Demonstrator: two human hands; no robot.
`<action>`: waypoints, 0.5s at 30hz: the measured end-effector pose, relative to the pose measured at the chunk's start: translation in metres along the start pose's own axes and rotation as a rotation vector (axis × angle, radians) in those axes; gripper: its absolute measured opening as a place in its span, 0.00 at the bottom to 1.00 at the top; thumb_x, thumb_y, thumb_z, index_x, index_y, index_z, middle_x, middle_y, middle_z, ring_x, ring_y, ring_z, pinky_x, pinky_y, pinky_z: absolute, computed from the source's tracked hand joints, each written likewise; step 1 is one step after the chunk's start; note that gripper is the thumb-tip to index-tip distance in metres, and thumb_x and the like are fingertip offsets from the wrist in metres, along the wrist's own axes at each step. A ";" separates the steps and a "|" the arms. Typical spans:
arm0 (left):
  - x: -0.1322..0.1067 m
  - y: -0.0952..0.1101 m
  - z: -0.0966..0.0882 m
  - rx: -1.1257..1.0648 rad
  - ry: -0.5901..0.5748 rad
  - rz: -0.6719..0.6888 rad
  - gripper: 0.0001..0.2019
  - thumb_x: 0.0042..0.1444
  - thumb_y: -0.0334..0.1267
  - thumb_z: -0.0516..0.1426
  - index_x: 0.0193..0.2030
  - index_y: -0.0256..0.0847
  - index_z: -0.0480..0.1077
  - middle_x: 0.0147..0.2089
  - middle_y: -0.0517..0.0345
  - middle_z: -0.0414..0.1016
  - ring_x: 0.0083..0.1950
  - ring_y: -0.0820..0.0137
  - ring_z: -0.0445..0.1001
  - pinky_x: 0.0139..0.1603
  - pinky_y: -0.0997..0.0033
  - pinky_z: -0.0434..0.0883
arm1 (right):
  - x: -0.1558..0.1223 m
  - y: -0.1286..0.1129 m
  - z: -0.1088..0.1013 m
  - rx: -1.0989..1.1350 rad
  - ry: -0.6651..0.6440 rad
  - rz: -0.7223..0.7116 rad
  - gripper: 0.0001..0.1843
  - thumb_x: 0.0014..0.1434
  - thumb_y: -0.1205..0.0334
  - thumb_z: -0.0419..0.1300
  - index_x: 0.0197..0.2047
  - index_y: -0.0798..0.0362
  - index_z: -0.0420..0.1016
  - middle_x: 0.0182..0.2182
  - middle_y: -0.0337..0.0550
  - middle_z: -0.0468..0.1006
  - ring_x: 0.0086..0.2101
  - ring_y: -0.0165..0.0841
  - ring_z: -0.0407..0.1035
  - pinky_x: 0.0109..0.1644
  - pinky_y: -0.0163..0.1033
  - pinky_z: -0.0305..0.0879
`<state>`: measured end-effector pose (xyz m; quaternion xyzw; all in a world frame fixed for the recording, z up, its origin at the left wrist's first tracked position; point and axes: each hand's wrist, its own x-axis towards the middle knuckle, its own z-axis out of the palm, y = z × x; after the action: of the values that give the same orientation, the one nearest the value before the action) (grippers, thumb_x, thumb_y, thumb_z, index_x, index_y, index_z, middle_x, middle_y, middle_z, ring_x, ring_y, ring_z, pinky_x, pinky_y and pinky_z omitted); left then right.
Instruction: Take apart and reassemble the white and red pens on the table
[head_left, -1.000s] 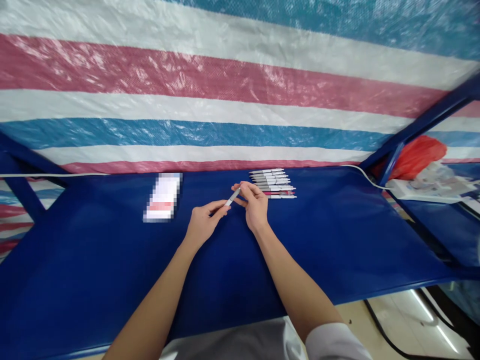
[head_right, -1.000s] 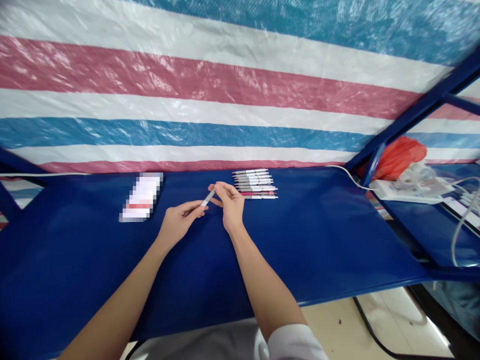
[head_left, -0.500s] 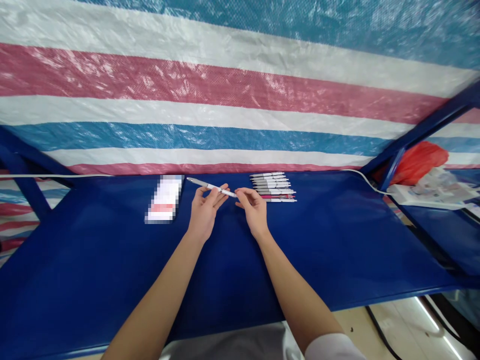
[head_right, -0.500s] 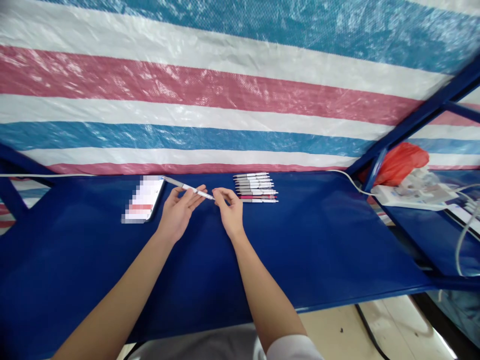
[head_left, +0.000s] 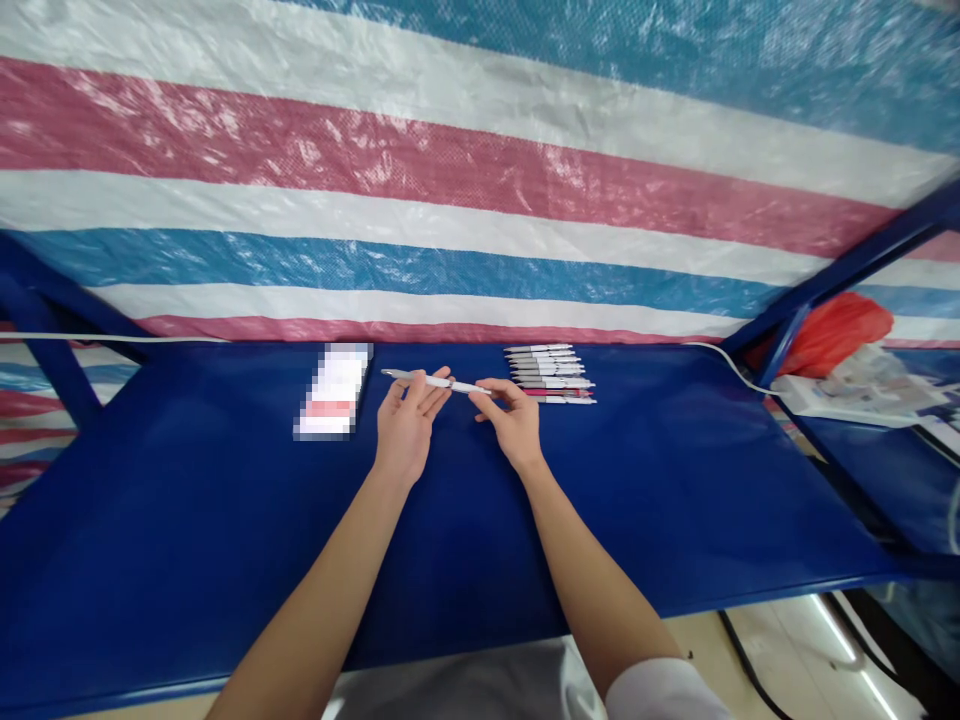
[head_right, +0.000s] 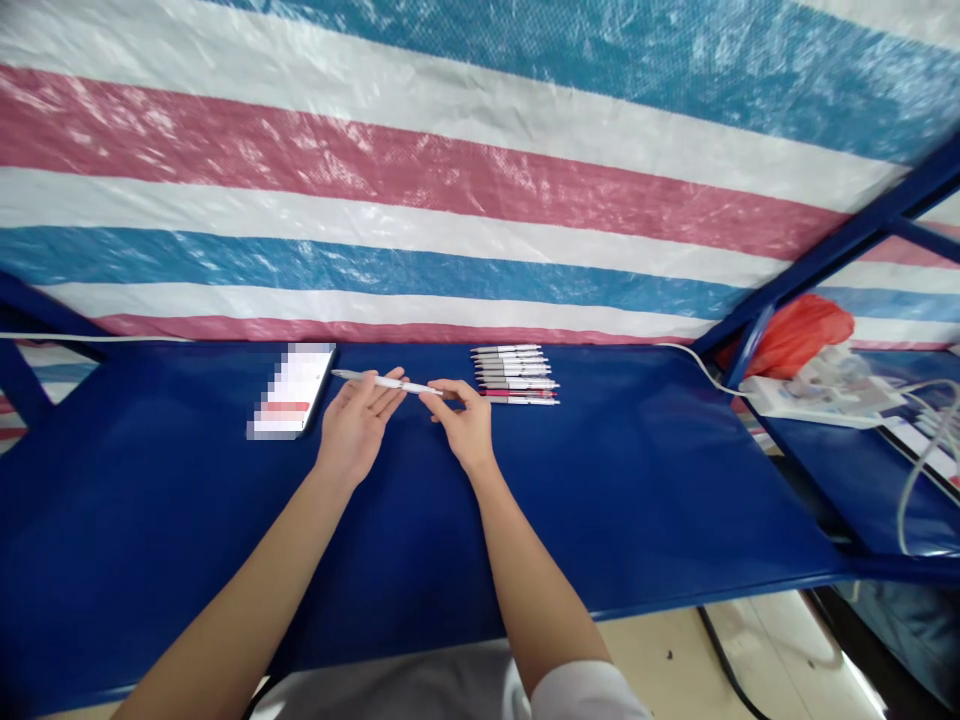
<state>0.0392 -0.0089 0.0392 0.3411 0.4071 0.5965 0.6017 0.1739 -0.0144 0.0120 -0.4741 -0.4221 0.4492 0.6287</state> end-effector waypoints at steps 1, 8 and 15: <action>0.000 0.001 -0.001 0.007 0.006 0.001 0.12 0.58 0.46 0.58 0.38 0.41 0.65 0.50 0.45 0.78 0.55 0.59 0.74 0.58 0.53 0.69 | 0.000 0.000 0.001 0.037 0.019 0.014 0.14 0.46 0.53 0.69 0.36 0.50 0.78 0.34 0.37 0.79 0.34 0.29 0.73 0.28 0.31 0.75; -0.007 -0.005 -0.007 0.108 -0.058 -0.030 0.15 0.54 0.48 0.61 0.38 0.36 0.74 0.44 0.45 0.80 0.52 0.57 0.77 0.56 0.55 0.71 | 0.004 -0.004 0.016 0.422 0.220 0.117 0.15 0.50 0.50 0.65 0.35 0.51 0.73 0.36 0.40 0.81 0.38 0.33 0.77 0.37 0.37 0.76; -0.017 0.003 -0.035 0.660 -0.163 0.129 0.16 0.55 0.48 0.60 0.47 0.44 0.76 0.51 0.52 0.78 0.53 0.59 0.75 0.55 0.61 0.70 | 0.018 -0.009 0.013 0.741 0.396 0.089 0.11 0.55 0.50 0.61 0.40 0.44 0.71 0.33 0.31 0.76 0.33 0.24 0.75 0.43 0.35 0.74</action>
<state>0.0069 -0.0286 0.0283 0.5890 0.5062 0.4404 0.4505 0.1678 0.0048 0.0247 -0.3110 -0.0824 0.4975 0.8056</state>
